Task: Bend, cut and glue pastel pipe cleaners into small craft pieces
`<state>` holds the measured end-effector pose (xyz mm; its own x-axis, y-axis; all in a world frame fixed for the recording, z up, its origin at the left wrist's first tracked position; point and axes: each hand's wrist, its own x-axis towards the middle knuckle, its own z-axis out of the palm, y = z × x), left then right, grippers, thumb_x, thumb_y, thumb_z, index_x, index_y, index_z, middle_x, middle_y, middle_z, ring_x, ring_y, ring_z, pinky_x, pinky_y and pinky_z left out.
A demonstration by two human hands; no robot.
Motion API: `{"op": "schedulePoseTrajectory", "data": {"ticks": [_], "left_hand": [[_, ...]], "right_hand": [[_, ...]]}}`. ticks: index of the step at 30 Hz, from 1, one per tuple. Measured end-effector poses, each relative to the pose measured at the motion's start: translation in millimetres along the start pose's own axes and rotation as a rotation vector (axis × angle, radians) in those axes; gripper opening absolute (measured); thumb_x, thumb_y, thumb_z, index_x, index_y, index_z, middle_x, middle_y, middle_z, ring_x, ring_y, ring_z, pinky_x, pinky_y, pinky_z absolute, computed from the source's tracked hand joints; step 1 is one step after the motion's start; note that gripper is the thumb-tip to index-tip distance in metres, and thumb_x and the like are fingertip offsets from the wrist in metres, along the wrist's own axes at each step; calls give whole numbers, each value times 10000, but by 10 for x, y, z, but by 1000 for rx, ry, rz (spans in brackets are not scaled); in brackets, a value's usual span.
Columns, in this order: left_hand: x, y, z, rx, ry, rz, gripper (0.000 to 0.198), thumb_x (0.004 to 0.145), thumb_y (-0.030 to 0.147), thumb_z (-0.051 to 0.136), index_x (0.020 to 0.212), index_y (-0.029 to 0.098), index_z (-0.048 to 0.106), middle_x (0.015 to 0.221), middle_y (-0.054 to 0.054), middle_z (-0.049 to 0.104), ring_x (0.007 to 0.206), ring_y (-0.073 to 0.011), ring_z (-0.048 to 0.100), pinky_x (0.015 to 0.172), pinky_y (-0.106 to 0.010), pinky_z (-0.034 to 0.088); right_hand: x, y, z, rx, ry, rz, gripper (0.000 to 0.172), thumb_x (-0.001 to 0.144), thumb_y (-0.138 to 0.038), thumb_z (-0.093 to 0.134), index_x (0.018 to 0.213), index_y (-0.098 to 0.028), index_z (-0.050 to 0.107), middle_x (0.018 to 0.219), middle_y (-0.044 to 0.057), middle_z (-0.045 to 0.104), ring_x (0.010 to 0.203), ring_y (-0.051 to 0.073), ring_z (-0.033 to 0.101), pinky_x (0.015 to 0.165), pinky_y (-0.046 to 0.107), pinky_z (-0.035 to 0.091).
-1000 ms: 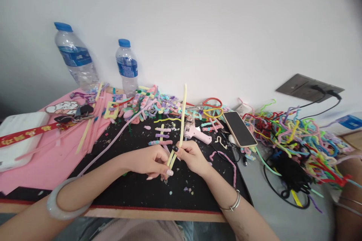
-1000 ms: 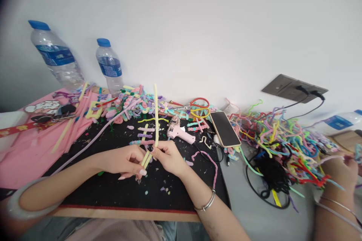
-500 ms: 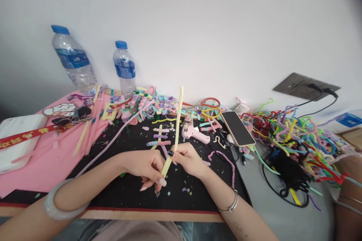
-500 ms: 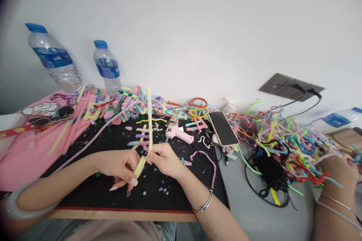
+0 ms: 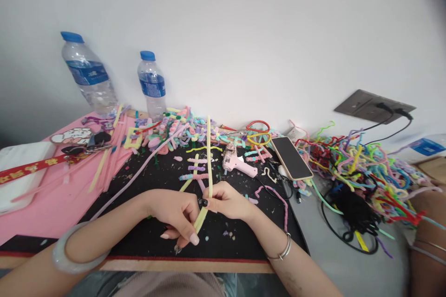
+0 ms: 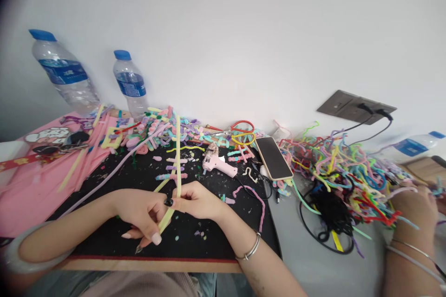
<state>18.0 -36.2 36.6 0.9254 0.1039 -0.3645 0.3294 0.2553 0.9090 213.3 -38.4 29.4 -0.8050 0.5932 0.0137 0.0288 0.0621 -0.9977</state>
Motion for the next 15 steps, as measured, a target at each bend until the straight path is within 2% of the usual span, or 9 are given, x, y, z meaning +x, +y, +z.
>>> {"op": "schedulePoseTrajectory", "data": {"ticks": [2, 4, 7, 9, 10, 12, 15], "left_hand": [[11, 2, 0, -1, 38, 24, 288, 785, 351, 653, 569, 162, 636, 453, 21, 546, 312, -69, 411, 335, -202, 253], [31, 7, -2, 18, 186, 86, 315, 798, 390, 629, 585, 158, 609, 461, 30, 540, 335, -72, 437, 354, -196, 281], [63, 20, -6, 146, 592, 221, 333, 848, 399, 560, 617, 159, 560, 505, 48, 522, 401, -73, 481, 429, -189, 361], [75, 19, -15, 338, 848, 294, 321, 874, 376, 533, 638, 159, 552, 600, 37, 534, 472, -79, 503, 480, -197, 396], [75, 13, -23, 467, 939, 324, 309, 883, 358, 528, 650, 157, 560, 659, 24, 548, 528, -89, 523, 516, -204, 414], [66, -9, -43, 753, 1031, 379, 260, 904, 310, 515, 712, 155, 597, 772, -8, 582, 683, -124, 569, 632, -229, 448], [44, -51, -72, 1073, 1022, 431, 222, 948, 253, 451, 867, 156, 634, 899, -47, 624, 850, -157, 593, 758, -256, 458]], "right_hand": [[4, 7, -11, -41, 73, -7, 401, 857, -394, 542, 550, -178, 401, 540, -76, 284, 500, 68, 223, 467, 223, 194], [9, 26, -38, -92, 286, -38, 399, 850, -351, 532, 524, -185, 372, 518, -76, 285, 488, 70, 232, 468, 226, 200], [20, 67, -86, -141, 635, -79, 381, 854, -325, 495, 522, -194, 362, 503, -69, 311, 483, 78, 256, 474, 235, 210], [26, 88, -100, -154, 740, -91, 374, 868, -321, 469, 532, -197, 361, 510, -66, 320, 490, 83, 260, 481, 239, 212], [29, 96, -99, -157, 765, -93, 371, 872, -320, 464, 537, -197, 362, 514, -65, 326, 493, 84, 263, 484, 240, 215], [35, 104, -85, -168, 797, -91, 369, 871, -321, 468, 538, -197, 366, 513, -63, 339, 492, 85, 275, 486, 242, 222], [43, 111, -56, -174, 806, -84, 368, 871, -317, 472, 537, -198, 372, 507, -61, 351, 486, 86, 288, 485, 245, 229]]}}
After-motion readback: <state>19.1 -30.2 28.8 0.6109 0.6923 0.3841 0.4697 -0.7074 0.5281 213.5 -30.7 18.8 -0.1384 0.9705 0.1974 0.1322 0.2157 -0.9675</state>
